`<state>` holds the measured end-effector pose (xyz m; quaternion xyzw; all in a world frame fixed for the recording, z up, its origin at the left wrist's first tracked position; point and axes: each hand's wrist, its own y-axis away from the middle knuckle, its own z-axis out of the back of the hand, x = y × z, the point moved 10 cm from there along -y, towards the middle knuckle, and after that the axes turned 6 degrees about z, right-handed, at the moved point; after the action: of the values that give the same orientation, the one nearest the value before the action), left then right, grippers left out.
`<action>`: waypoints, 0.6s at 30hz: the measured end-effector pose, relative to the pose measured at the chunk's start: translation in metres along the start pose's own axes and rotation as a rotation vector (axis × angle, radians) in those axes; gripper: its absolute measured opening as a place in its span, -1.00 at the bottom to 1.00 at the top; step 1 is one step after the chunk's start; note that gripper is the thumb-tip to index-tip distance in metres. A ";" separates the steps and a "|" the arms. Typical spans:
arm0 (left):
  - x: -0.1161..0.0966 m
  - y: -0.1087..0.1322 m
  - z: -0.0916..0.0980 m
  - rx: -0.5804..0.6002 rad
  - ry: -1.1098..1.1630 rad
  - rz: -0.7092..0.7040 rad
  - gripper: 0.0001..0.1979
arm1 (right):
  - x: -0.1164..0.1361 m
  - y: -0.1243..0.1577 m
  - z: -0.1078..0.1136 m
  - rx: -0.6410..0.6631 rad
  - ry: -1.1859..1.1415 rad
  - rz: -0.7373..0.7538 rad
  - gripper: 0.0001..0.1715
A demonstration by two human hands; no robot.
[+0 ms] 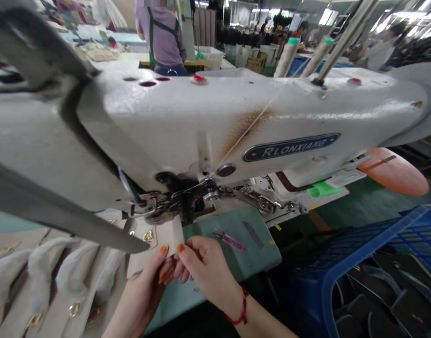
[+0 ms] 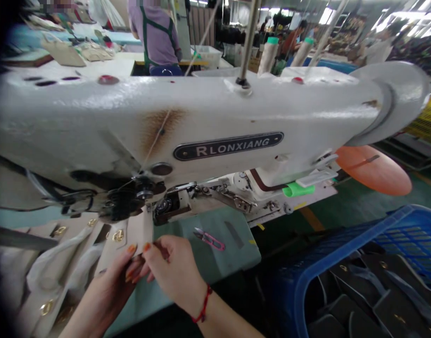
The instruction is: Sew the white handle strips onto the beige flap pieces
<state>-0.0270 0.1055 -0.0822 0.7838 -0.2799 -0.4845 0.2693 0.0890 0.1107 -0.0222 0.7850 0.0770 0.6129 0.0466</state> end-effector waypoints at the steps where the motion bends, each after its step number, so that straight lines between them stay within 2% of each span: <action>1: 0.000 0.000 0.000 -0.008 -0.011 0.004 -0.50 | -0.002 -0.001 0.001 0.002 0.001 0.000 -0.56; 5: -0.008 0.005 -0.005 -0.023 -0.027 -0.029 -0.57 | -0.011 -0.006 0.003 -0.015 -0.050 -0.037 -0.38; 8: -0.015 0.009 -0.018 0.059 -0.026 -0.072 -0.62 | -0.013 -0.008 0.007 -0.058 -0.063 -0.054 -0.31; 11: -0.013 0.008 -0.025 0.149 -0.049 -0.069 -0.60 | -0.010 -0.008 0.008 -0.056 0.018 -0.037 -0.34; 18: -0.010 -0.001 -0.012 0.113 -0.107 -0.135 -0.57 | -0.004 -0.008 0.010 -0.040 0.194 0.044 -0.44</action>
<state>-0.0197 0.1150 -0.0729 0.7877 -0.2674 -0.5262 0.1764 0.0973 0.1183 -0.0303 0.7223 0.0518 0.6884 0.0413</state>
